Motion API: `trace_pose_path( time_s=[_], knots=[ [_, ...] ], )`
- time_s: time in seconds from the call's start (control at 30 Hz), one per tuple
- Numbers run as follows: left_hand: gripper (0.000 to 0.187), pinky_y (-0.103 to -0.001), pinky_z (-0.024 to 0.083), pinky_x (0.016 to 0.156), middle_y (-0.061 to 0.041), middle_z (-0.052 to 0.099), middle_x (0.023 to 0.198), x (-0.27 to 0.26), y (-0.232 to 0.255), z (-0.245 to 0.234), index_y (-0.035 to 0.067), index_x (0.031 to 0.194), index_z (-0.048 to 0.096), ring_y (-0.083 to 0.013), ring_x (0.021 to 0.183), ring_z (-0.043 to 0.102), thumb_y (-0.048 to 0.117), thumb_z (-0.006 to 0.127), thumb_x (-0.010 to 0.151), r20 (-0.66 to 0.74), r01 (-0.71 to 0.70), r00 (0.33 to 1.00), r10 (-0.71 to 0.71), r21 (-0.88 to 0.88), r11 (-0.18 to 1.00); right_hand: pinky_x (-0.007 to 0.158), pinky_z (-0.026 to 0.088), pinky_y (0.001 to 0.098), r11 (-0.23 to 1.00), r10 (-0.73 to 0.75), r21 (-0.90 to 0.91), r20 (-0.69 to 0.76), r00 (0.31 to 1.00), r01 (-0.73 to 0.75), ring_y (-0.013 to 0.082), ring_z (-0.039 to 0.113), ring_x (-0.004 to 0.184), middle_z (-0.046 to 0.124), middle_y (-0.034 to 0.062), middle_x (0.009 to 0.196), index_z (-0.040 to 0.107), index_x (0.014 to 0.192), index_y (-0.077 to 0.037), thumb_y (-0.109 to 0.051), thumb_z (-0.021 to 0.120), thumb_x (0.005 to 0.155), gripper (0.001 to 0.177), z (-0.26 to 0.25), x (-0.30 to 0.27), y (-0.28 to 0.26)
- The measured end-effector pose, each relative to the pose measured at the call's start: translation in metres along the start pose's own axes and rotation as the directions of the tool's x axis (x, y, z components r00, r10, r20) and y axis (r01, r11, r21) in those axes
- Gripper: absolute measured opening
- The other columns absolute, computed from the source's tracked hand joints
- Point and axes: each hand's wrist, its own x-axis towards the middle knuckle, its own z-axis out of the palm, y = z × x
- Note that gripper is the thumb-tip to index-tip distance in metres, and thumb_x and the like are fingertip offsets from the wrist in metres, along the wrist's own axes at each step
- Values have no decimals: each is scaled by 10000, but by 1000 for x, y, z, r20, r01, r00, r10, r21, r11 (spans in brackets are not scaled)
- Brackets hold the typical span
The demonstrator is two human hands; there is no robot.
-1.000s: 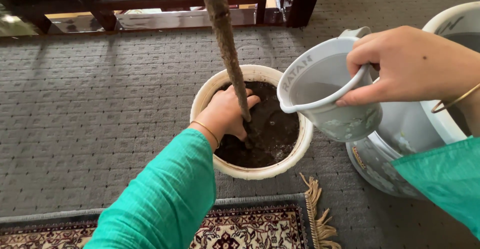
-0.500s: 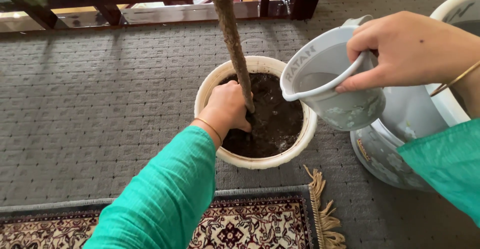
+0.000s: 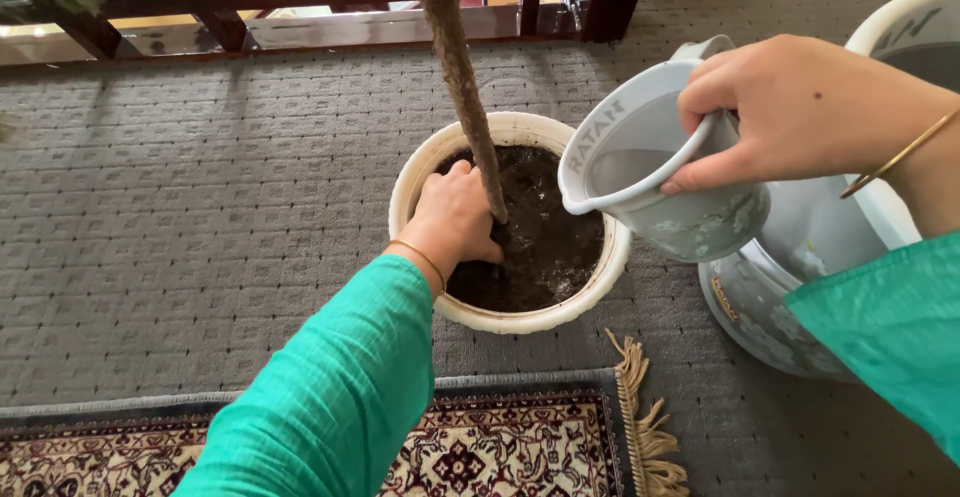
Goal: Adding decorative stones to a potted plant and watering it with a jug.
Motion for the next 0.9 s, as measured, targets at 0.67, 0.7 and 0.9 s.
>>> trace_pose_path(
  time_s=[0.67,0.7,0.9],
  knots=[
    [389,-453,552,918,-146,728,1021,-3,-28,32,149,1035,784,-355,985,682,230,845,659,-103,-90,992,72,-174,981,673,526,403,996,-85,35,-58,995,87,273,675,725,688,87,819,753,835,-68,-549,867,658,525,-9,2,-11],
    [416,-468,544,882,-166,725,1004,3,-36,34,121,1059,765,-375,987,670,184,825,652,-158,-82,987,37,-289,954,670,533,408,991,-120,43,-72,990,124,282,681,726,694,92,805,754,846,-73,-543,869,636,528,-11,2,-14],
    [383,-425,540,914,-170,752,1021,32,-59,41,154,1146,734,-337,1021,702,181,726,764,-158,156,938,-308,-600,785,693,539,410,990,-139,33,-36,990,140,279,686,755,698,94,797,751,850,-81,-541,867,633,522,-13,9,-21]
  ],
)
